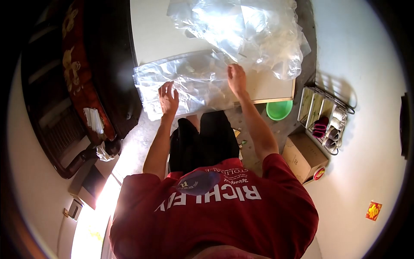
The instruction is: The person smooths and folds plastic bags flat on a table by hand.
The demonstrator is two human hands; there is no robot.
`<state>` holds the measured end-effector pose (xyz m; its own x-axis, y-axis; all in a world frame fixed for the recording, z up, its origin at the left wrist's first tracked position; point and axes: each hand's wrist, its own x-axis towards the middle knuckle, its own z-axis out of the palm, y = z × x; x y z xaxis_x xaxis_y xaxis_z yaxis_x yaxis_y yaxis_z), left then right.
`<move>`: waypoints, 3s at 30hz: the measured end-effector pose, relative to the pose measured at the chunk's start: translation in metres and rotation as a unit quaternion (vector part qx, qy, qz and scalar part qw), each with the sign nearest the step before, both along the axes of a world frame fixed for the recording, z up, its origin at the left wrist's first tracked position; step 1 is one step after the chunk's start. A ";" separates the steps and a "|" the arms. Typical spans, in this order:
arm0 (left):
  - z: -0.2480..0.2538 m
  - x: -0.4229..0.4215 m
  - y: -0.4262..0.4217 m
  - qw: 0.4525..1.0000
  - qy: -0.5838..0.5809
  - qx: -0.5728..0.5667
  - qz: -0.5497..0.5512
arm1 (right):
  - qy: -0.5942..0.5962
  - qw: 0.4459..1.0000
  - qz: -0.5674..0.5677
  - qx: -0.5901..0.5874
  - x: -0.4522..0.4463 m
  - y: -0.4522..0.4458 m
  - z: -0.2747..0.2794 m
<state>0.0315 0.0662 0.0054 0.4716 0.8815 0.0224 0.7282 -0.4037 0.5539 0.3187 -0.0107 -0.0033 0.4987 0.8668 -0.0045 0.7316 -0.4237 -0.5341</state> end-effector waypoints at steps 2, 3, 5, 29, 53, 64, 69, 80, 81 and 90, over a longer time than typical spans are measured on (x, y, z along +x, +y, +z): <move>-0.004 0.000 0.016 0.999 -0.010 -0.027 0.035 | 0.083 0.995 0.047 0.029 -0.018 0.014 0.004; 0.004 0.005 0.024 0.999 0.016 -0.017 0.032 | 0.070 0.995 0.065 0.023 -0.023 0.023 0.000; 0.002 0.007 0.035 0.997 0.052 -0.052 0.038 | 0.070 0.996 0.032 -0.048 -0.026 0.046 0.016; 0.002 0.086 0.005 0.680 -0.283 -0.618 0.273 | 0.086 0.989 0.102 0.066 -0.063 -0.014 0.038; 0.008 0.079 0.023 0.820 -0.197 -0.490 0.220 | 0.114 0.982 0.027 0.150 -0.048 -0.024 0.027; 0.012 0.082 0.017 0.824 -0.196 -0.491 0.205 | -0.026 1.000 0.002 -0.017 -0.056 -0.036 0.008; -0.012 0.074 0.015 0.859 -0.148 -0.445 0.204 | -0.031 0.996 -0.040 -0.070 -0.047 -0.020 0.010; -0.019 0.034 0.021 0.882 -0.139 -0.403 0.198 | 0.002 0.999 0.022 0.040 -0.057 -0.020 0.003; -0.015 0.029 0.022 0.880 -0.149 -0.407 0.195 | 0.019 0.998 0.014 0.056 -0.058 -0.019 0.010; 0.003 0.028 0.026 0.876 -0.172 -0.410 0.189 | 0.063 0.994 -0.034 0.079 -0.047 -0.020 0.002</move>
<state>0.0592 0.0921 0.0081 0.2318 0.7598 -0.6074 0.4568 0.4663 0.7576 0.2719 -0.0306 -0.0015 0.5595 0.8265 0.0628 0.6277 -0.3730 -0.6833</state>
